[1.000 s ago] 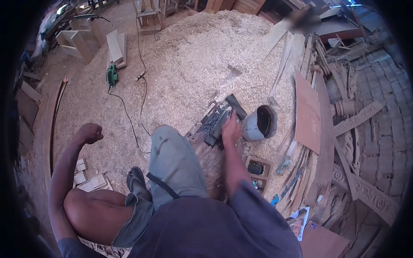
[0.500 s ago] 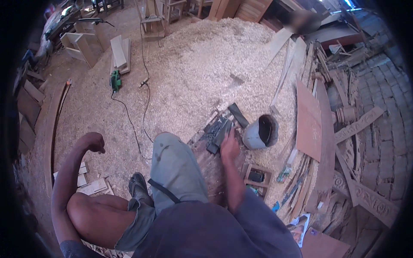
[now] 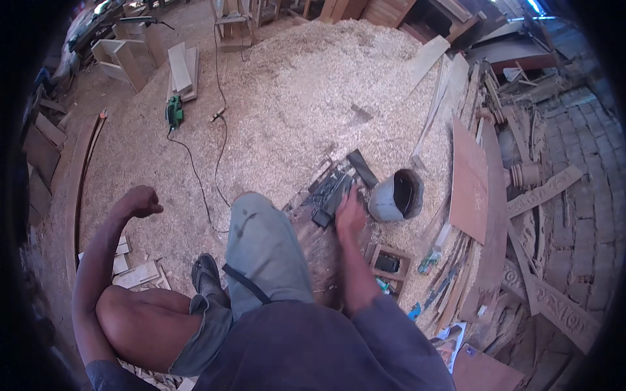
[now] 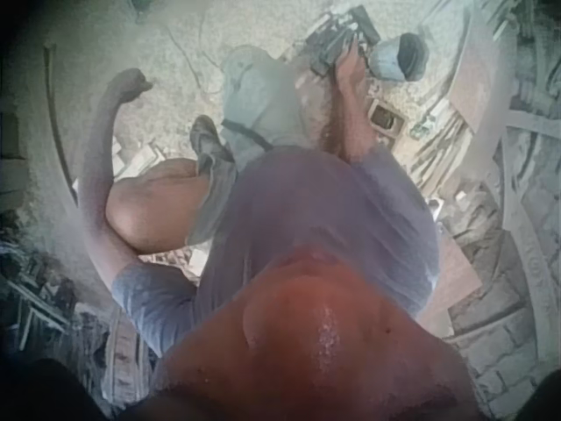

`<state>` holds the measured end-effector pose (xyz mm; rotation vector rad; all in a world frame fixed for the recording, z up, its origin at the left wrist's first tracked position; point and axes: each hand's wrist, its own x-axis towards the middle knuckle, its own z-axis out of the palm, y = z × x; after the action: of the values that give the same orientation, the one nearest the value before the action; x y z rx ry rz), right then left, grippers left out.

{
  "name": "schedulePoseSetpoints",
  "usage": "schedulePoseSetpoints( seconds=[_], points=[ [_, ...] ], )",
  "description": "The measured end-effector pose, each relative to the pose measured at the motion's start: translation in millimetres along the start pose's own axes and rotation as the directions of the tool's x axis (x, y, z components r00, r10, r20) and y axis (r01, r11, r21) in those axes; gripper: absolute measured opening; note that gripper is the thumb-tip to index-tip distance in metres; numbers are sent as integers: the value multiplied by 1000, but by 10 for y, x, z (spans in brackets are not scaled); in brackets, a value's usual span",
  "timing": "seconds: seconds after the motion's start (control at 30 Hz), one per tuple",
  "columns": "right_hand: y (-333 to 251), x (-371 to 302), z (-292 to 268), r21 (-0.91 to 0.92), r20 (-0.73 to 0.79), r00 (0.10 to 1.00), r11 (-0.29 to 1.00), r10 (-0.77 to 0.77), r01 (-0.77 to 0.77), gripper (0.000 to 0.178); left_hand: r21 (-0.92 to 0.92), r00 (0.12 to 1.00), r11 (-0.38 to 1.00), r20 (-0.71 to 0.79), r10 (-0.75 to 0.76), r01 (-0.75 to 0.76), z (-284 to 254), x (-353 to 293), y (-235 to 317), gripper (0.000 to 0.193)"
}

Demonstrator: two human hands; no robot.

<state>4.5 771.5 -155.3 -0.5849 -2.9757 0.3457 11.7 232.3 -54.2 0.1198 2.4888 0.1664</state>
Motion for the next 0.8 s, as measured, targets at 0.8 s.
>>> schedulePoseSetpoints(
  seconds=[0.8],
  points=[
    [-69, 247, 49, 26, -105, 994, 1000, 19, -16, 44, 143, 980, 984, 154, -127, 105, -85, -41, 47, 30]
  ],
)
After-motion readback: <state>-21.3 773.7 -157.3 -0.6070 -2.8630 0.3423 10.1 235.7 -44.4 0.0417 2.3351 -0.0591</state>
